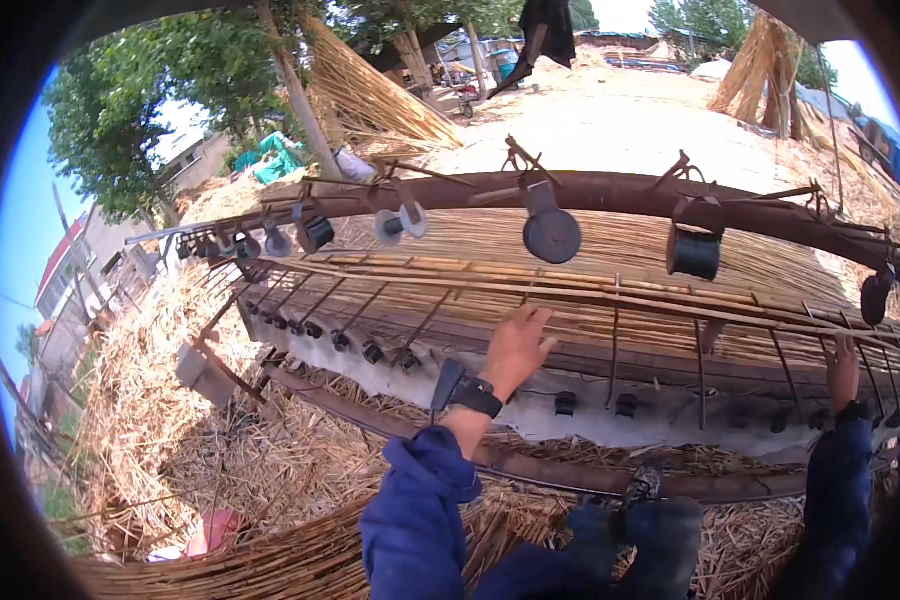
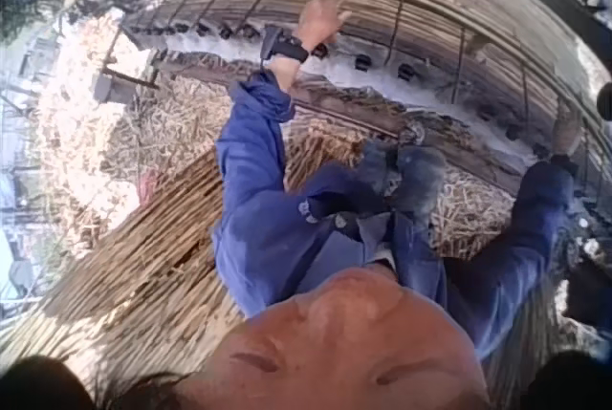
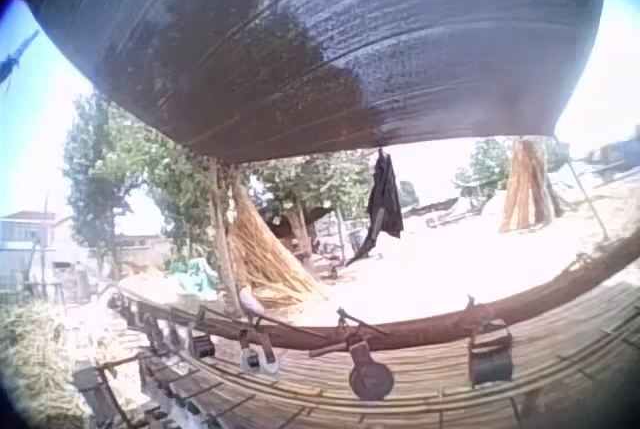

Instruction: Using a machine to weave long reeds together into a mat.

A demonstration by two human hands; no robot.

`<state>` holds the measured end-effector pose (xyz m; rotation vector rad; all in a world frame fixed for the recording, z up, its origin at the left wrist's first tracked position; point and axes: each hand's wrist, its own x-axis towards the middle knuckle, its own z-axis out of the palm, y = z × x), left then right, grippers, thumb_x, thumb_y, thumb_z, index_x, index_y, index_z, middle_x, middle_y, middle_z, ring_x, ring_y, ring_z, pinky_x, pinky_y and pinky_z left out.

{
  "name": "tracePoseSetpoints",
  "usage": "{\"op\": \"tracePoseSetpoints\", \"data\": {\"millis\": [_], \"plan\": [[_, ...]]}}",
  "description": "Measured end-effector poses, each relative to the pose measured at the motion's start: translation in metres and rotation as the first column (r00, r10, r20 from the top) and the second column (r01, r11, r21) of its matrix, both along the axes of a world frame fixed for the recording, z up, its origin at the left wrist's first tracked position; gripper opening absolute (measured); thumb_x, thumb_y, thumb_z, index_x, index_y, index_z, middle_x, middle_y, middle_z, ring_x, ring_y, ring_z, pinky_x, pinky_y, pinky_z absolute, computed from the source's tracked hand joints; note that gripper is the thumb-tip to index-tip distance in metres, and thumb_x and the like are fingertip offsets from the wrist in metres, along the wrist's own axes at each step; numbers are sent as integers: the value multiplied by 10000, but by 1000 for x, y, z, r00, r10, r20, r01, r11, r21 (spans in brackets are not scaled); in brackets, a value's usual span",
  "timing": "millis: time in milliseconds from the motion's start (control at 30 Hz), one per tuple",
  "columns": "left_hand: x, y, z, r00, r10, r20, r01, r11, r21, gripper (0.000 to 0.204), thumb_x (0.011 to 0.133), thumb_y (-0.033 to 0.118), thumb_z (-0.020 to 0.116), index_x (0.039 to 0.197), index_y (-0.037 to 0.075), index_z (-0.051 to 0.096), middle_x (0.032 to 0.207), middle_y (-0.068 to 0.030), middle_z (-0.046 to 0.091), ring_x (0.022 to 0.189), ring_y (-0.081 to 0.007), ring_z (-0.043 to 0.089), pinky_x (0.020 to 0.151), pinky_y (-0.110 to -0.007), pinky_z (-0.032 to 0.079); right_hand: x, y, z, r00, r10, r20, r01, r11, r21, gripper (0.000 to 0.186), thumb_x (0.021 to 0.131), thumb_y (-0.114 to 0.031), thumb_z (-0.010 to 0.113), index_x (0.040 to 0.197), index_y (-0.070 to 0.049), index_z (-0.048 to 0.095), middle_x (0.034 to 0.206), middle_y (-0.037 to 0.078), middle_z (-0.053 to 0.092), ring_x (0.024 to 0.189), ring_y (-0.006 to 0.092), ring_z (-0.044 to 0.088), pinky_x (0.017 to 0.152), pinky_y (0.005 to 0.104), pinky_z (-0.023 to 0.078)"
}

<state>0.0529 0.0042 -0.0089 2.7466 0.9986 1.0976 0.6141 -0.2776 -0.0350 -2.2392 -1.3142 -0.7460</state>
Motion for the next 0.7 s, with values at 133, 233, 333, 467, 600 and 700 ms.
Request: {"op": "tracePoseSetpoints", "data": {"millis": [133,233,333,467,600,700], "plan": [[17,-17,14,993,26,-116,-37,995,-94,346,690,95,679,1015,46,571,1008,-149,561,957,-349,518,817,-418,426,-34,-4,17,996,56,68,-40,975,-218,134,733,-138,600,810,-44,543,858,128,514,819,311,541,704,411,461],[55,-63,23,994,-107,2,106,990,-93,374,691,95,671,1044,46,557,1029,-138,560,1003,-337,495,867,-397,391,-41,0,26,1000,5,29,3,963,-270,164,755,-137,568,897,-55,565,928,130,521,920,307,547,745,413,480],[97,-104,18,931,-362,43,363,914,-180,401,678,156,697,1043,60,560,1030,-132,560,1006,-331,488,878,-404,383,-45,1,28,999,-38,11,39,920,-390,284,765,-110,519,1046,-64,521,1025,132,513,996,295,527,771,423,484],[128,-121,6,922,-366,-124,360,930,-72,412,647,204,727,1008,78,576,998,-111,574,967,-315,512,841,-392,412,-39,3,19,998,-44,-33,25,894,-448,291,784,-113,502,1070,-72,534,1086,130,501,1046,293,508,783,437,476],[131,-120,1,947,-294,-127,274,949,-155,381,602,202,752,930,92,593,909,-74,600,863,-282,559,723,-367,456,-37,22,-3,917,-76,390,304,766,-566,260,757,-204,538,973,-121,654,1176,162,465,1194,265,336,856,541,295],[132,-124,1,943,-282,-179,267,958,-102,293,594,185,746,840,87,622,780,-72,623,762,-271,596,674,-356,471,-51,55,-19,910,-139,390,301,870,-391,307,741,-193,532,1003,-66,629,1132,162,488,1113,295,403,831,528,320]]}}
